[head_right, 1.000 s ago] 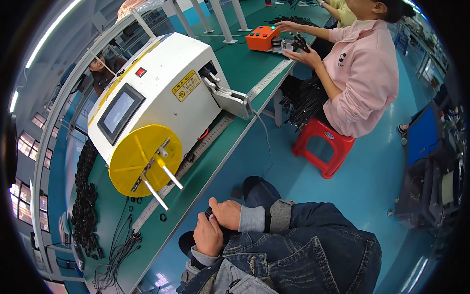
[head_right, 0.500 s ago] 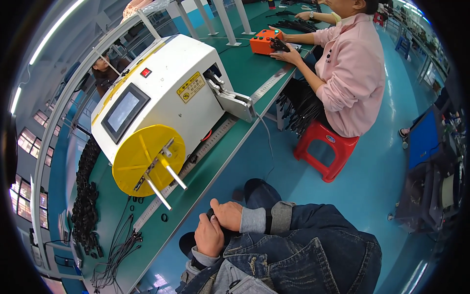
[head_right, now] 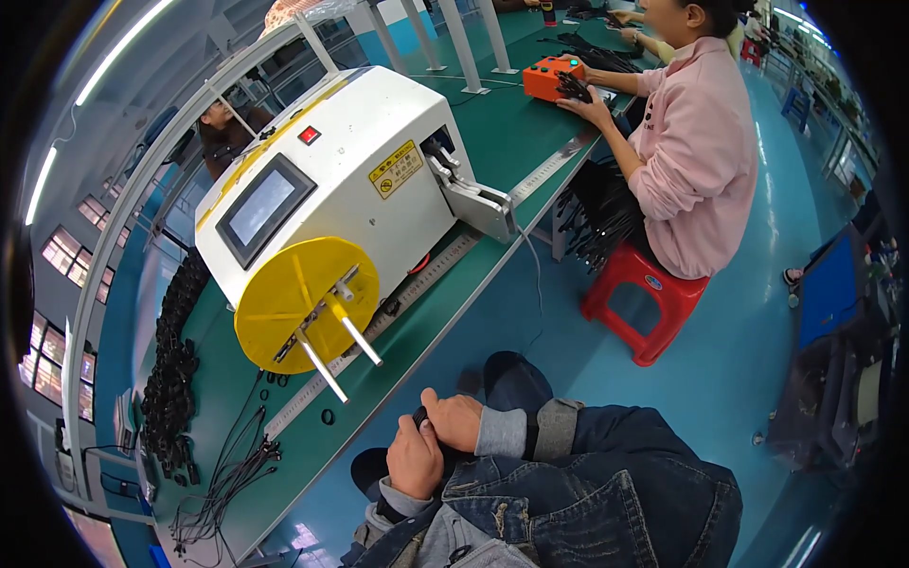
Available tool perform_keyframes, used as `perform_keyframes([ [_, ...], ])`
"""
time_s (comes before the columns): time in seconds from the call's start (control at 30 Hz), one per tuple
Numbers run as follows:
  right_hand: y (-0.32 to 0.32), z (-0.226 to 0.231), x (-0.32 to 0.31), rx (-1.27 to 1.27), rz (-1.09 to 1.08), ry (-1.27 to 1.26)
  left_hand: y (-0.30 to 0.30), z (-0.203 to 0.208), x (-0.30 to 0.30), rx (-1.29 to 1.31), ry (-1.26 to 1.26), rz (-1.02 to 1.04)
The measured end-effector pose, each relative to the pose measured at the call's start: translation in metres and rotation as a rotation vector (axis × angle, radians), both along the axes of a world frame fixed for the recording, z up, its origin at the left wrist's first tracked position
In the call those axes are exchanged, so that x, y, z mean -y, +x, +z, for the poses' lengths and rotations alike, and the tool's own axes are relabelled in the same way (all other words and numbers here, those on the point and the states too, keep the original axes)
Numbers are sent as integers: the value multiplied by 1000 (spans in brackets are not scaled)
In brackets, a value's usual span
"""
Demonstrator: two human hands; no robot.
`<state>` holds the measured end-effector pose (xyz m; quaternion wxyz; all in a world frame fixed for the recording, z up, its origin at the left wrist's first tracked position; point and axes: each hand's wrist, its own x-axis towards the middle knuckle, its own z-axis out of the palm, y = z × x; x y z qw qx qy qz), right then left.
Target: Operate a machine to wind bundles of black electrical cables.
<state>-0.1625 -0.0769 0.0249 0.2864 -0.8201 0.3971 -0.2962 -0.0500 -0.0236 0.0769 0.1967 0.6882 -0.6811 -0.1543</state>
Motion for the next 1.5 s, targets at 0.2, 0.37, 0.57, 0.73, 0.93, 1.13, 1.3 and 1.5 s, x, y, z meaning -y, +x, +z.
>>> perform_keyframes([
  [0.2, 2, 0, -5, -1, 12, 0, 2, -3, -4, -21, -18, -2],
  [0.37, -6, 13, 1, 27, -57, -25, -2, 13, 7, -85, -26, -7],
  [0.57, -17, 86, 8, 293, -95, -440, -16, 75, 1, 5, -377, -113],
  [0.73, 7, 69, 32, 251, -49, -433, -1, 51, 22, -42, -395, -28],
  [0.93, 18, 59, 26, 167, -74, -379, 6, 42, 20, -33, -369, 36],
  [1.13, 21, 55, 24, 153, -63, -340, 7, 41, 18, -47, -345, 50],
  [1.3, 21, 48, 25, 128, -72, -314, 5, 37, 19, -89, -325, 47],
  [1.5, 12, 50, 25, 140, -88, -304, -4, 38, 21, -106, -284, 43],
])
